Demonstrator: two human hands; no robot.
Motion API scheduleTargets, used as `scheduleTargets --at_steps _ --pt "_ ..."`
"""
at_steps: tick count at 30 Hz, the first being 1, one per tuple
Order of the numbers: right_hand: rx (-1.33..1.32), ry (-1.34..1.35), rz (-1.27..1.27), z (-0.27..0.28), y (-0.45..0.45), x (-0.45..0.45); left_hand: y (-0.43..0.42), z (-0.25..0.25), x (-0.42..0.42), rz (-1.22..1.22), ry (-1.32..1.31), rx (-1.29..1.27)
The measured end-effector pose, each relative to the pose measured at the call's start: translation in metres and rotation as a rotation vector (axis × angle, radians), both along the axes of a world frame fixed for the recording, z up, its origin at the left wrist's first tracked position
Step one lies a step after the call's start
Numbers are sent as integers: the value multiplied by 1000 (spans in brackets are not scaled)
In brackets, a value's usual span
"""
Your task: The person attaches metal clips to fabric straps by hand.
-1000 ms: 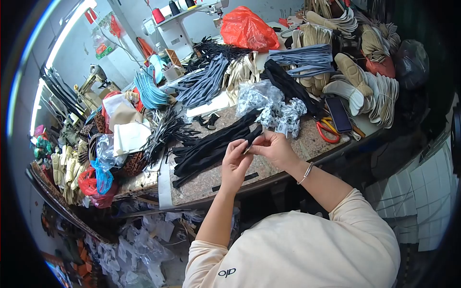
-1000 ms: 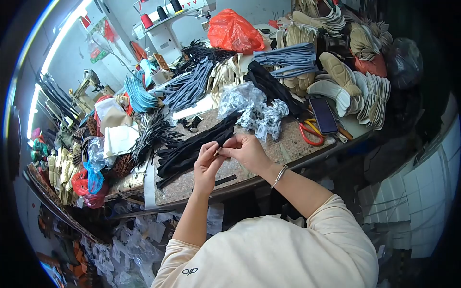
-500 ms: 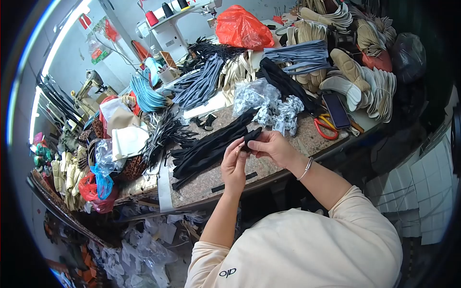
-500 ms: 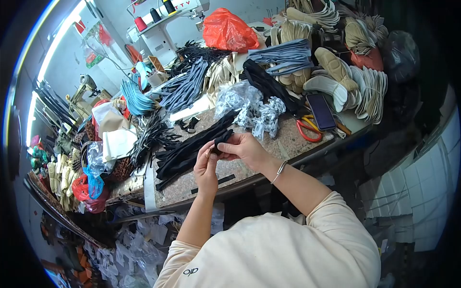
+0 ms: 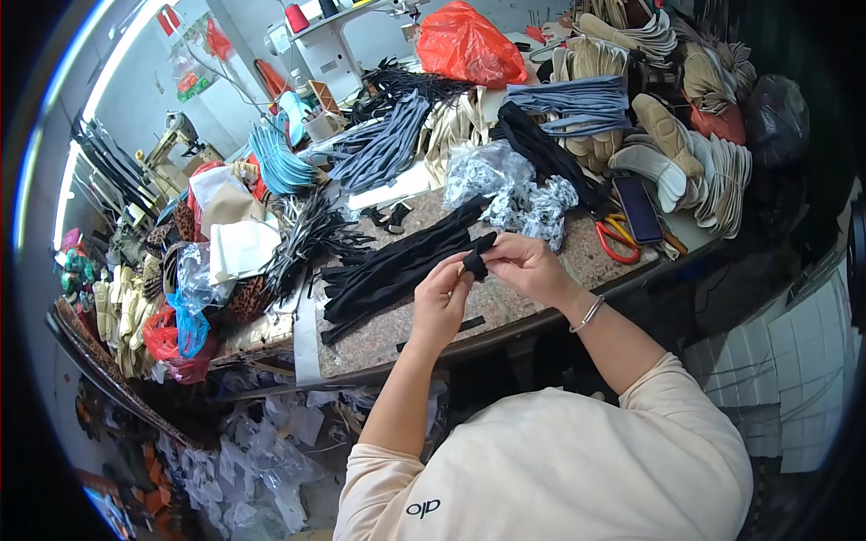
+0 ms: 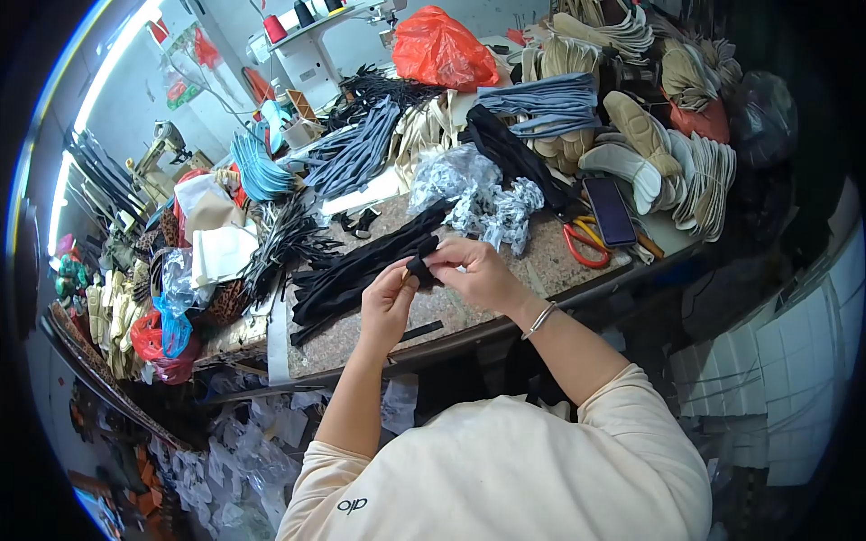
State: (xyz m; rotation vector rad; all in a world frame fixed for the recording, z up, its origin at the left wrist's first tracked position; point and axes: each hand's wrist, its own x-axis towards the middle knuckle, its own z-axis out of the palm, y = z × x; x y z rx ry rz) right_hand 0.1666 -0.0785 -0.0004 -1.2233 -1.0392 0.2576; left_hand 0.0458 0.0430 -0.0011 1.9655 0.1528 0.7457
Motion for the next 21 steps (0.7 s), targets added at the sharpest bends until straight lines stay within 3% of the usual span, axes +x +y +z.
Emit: scheduleTargets --at_steps 3,8,13,17,18,21 --pt "-47 57 36 4 -5 4 0 -3 0 -46 -18 -19" --pt "-201 -261 -46 21 -10 6 -6 0 -4 32 -1 177" --pt "-249 -542 -31 28 -10 8 4 6 -6 -74 153 252" --pt "-266 -590 -97 31 -7 3 -1 -5 0 -131 -59 -499" --pt "-263 -588 -107 32 -8 3 -3 -5 1 -139 -57 -494" --pt "-339 -54 -48 32 -11 -5 -12 -6 -2 -116 -88 -827"
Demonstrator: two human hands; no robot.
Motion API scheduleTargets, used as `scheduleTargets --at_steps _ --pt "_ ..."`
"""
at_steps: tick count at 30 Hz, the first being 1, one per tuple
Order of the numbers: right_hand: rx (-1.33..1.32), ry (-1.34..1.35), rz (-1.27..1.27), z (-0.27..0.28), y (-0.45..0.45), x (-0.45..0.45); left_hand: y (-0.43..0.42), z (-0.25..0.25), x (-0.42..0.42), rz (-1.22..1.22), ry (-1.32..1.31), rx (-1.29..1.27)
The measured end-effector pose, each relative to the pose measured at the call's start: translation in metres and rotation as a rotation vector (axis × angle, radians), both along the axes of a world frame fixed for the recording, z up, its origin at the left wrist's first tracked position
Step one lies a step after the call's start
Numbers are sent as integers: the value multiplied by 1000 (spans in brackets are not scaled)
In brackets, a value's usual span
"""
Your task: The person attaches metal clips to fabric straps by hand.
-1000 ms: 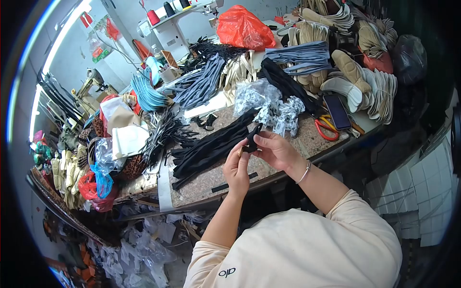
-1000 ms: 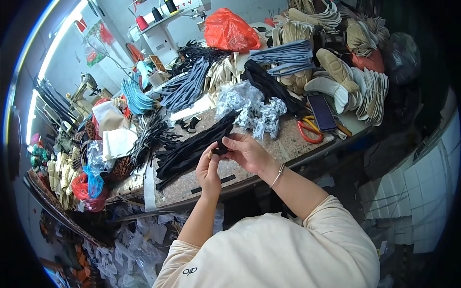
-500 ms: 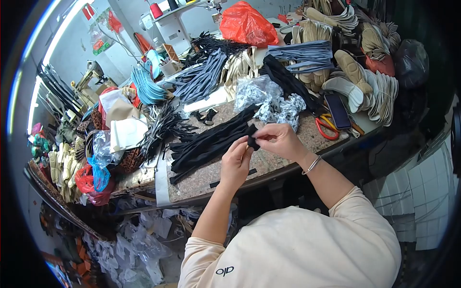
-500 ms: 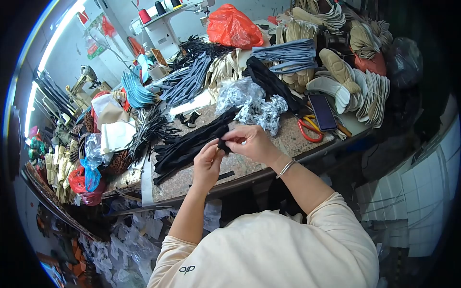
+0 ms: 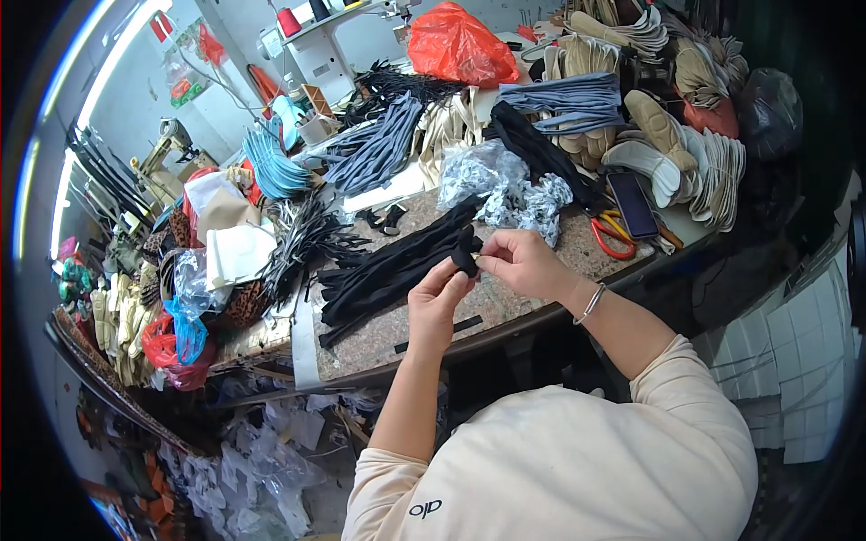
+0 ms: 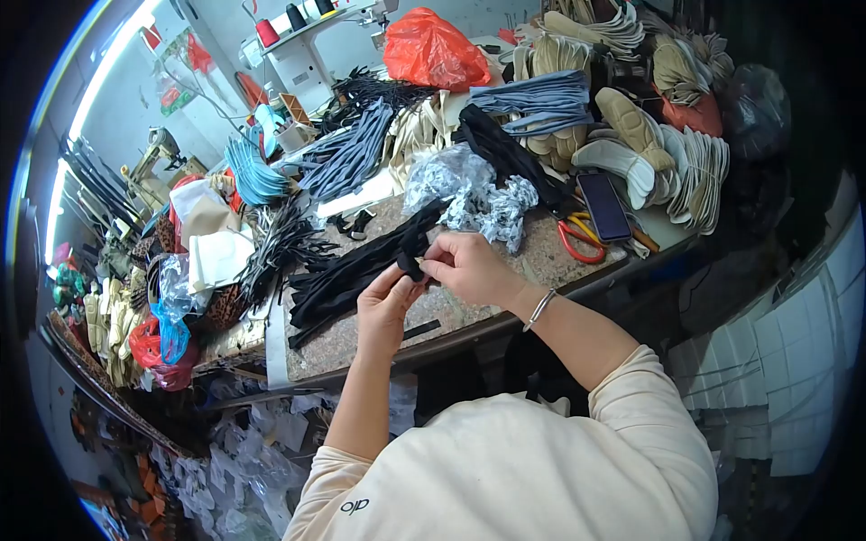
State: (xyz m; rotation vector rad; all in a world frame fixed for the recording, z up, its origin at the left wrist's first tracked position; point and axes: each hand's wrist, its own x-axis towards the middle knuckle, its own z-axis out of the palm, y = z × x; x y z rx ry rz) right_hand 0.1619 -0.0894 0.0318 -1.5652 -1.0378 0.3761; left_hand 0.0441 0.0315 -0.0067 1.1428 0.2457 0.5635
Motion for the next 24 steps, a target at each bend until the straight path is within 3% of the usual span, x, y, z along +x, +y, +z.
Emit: scheduleTargets --at_steps 1,6,12,16,17,21,22,24 --pt "-16 180 -8 -1 0 -3 -2 -1 -1 8 1 -112" --pt "329 216 -141 -31 10 -13 -11 -13 1 -9 11 -145" --pt "105 214 61 -20 -3 5 4 -3 -6 -133 77 57" --pt "-78 -314 91 -8 -9 17 7 1 -7 -215 126 113" --pt "-79 -313 93 -10 -8 15 7 0 -9 -214 127 111" --pt "397 -958 -219 -18 -3 2 9 -3 -12 -366 191 -145" --pt "397 -960 -218 -18 -4 0 10 -2 -11 -365 189 -145" --pt "225 -547 -133 -18 -12 -5 11 0 -11 -357 238 2"
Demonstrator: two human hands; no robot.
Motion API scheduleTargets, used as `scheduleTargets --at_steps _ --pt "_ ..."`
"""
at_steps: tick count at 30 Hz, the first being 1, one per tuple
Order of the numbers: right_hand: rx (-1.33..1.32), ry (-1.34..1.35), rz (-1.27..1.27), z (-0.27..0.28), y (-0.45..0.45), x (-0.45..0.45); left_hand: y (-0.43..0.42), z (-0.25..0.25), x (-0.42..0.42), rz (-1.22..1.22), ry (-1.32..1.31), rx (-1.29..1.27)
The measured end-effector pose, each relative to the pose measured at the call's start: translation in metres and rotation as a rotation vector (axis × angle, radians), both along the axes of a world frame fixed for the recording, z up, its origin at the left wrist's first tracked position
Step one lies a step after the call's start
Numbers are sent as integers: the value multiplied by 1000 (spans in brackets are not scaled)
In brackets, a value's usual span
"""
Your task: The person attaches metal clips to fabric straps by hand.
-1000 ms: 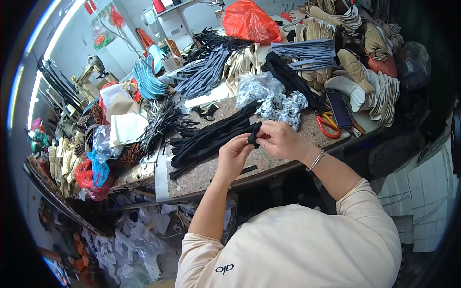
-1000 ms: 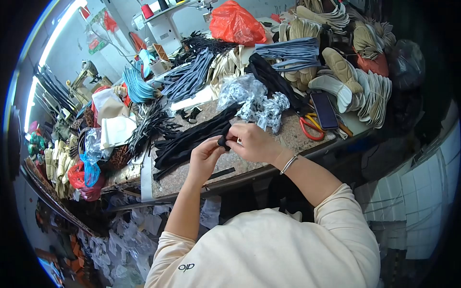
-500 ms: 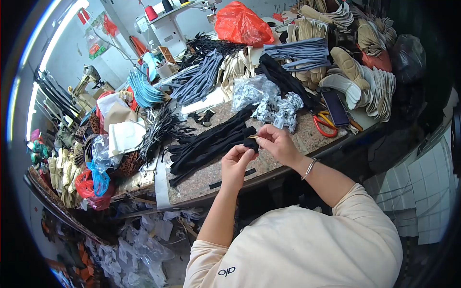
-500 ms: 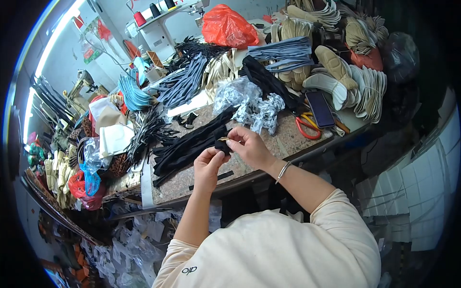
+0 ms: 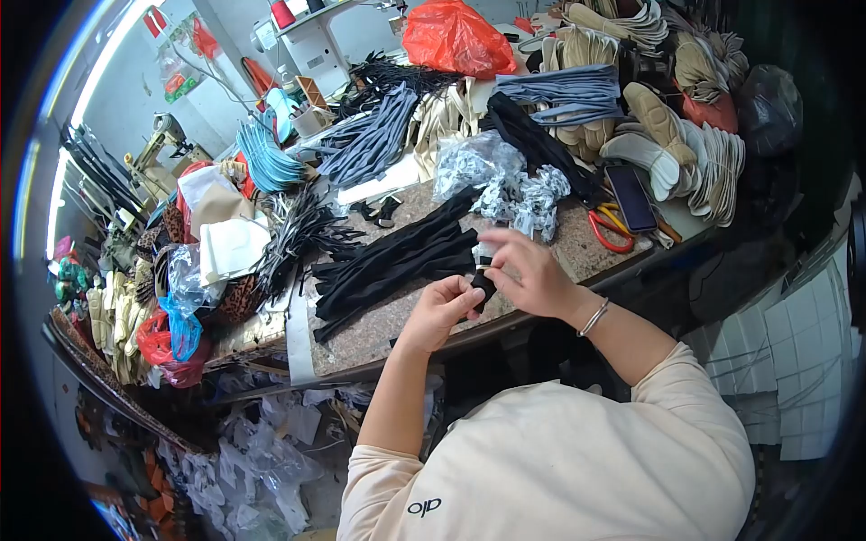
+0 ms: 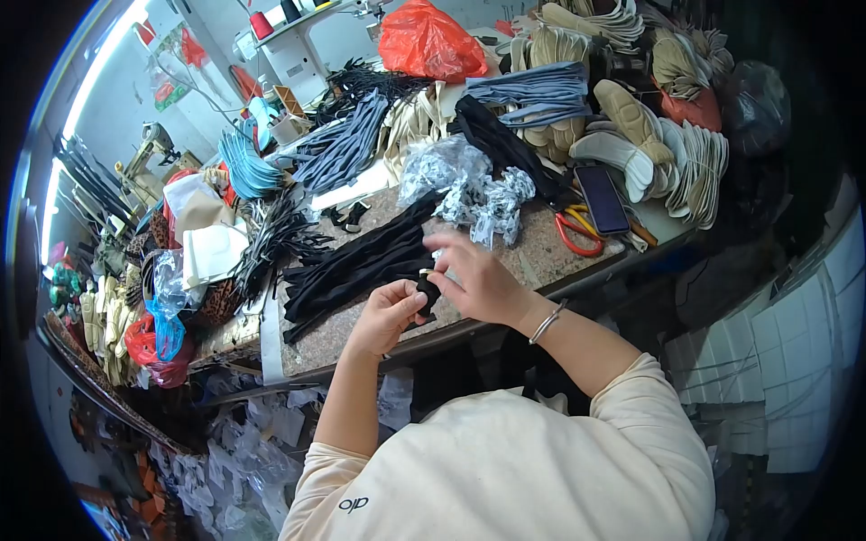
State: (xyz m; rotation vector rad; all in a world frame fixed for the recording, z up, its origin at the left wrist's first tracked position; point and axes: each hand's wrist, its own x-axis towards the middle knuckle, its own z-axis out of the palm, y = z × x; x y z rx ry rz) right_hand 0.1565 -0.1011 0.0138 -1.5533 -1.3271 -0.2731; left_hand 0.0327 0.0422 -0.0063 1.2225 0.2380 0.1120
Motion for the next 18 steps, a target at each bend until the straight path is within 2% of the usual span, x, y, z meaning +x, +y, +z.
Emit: scheduleTargets --at_steps 2,3,7,8,12,18 --pt "-162 418 83 -2 -6 -6 0 1 -1 -14 25 156" --pt "-156 420 78 -4 -6 -9 -1 0 -2 -19 26 161" --pt "-67 717 -14 -12 0 -8 -8 -10 1 123 -371 581" --pt "-60 712 -21 -11 -1 -6 -10 -8 5 115 -379 583" --pt "32 801 64 -9 -1 -8 -16 -2 5 274 -163 10" --pt "-57 600 14 -9 -1 -2 -16 -9 7 245 -145 101"
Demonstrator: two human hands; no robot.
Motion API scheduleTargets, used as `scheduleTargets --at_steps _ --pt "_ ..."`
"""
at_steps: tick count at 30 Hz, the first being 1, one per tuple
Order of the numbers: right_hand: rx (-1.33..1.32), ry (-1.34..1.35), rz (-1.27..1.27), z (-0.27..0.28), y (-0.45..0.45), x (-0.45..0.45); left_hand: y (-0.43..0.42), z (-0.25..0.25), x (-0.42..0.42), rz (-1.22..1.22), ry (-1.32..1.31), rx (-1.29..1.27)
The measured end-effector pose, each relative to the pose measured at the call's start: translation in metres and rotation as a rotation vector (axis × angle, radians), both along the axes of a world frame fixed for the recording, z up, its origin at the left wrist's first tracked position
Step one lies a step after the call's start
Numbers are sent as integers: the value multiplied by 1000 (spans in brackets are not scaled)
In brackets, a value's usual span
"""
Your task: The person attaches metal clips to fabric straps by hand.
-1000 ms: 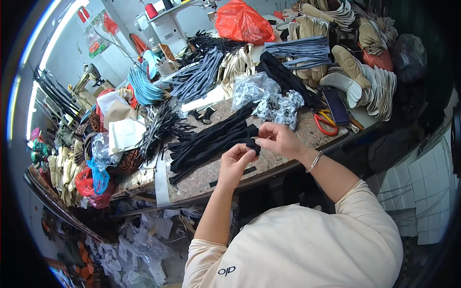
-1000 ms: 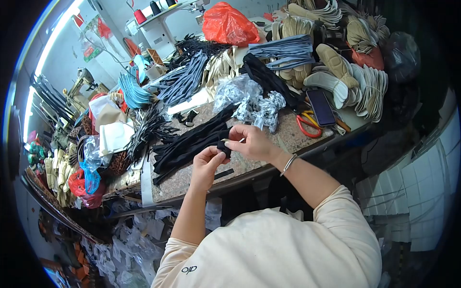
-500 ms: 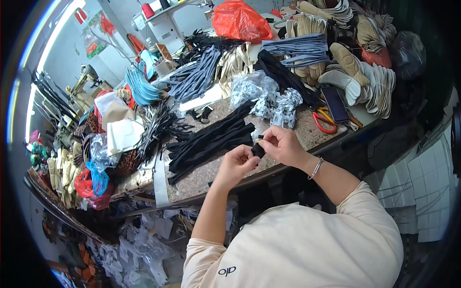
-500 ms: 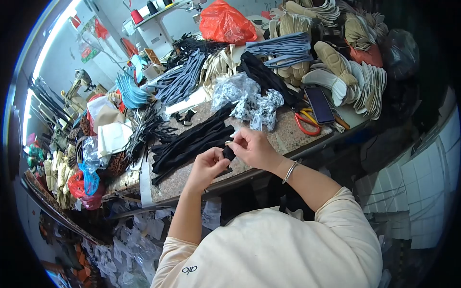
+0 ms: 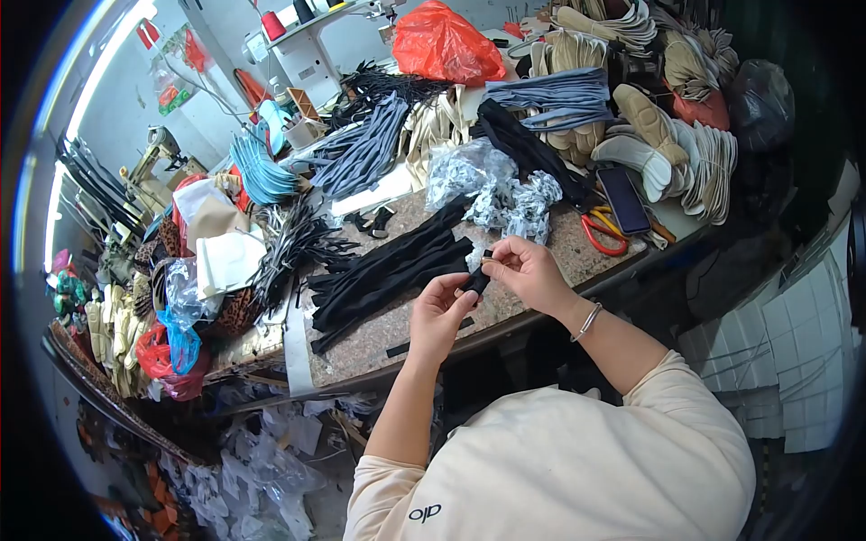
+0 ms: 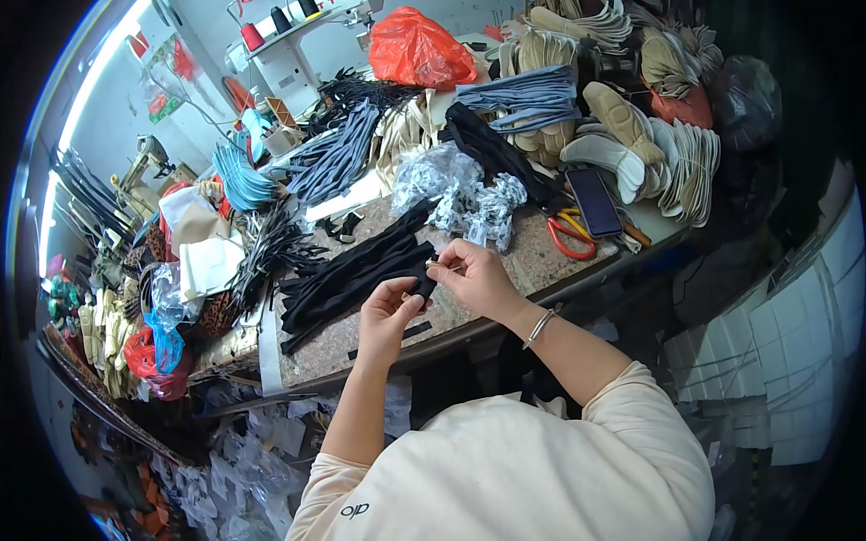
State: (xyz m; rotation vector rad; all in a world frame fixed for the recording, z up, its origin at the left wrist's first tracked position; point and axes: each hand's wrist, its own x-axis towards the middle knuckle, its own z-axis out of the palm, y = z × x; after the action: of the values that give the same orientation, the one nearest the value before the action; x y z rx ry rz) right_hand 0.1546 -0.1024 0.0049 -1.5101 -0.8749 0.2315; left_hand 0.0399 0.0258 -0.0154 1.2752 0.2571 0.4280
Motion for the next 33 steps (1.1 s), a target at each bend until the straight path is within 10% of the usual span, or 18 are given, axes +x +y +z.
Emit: scheduleTargets --at_steps 15,19,33 --pt "45 132 88 4 8 -6 -5 -10 -5 -157 175 -80" --pt "-111 156 184 3 9 -14 -24 -12 12 229 -173 -497" --pt "5 455 156 -2 24 10 -3 -3 5 240 -128 -286"
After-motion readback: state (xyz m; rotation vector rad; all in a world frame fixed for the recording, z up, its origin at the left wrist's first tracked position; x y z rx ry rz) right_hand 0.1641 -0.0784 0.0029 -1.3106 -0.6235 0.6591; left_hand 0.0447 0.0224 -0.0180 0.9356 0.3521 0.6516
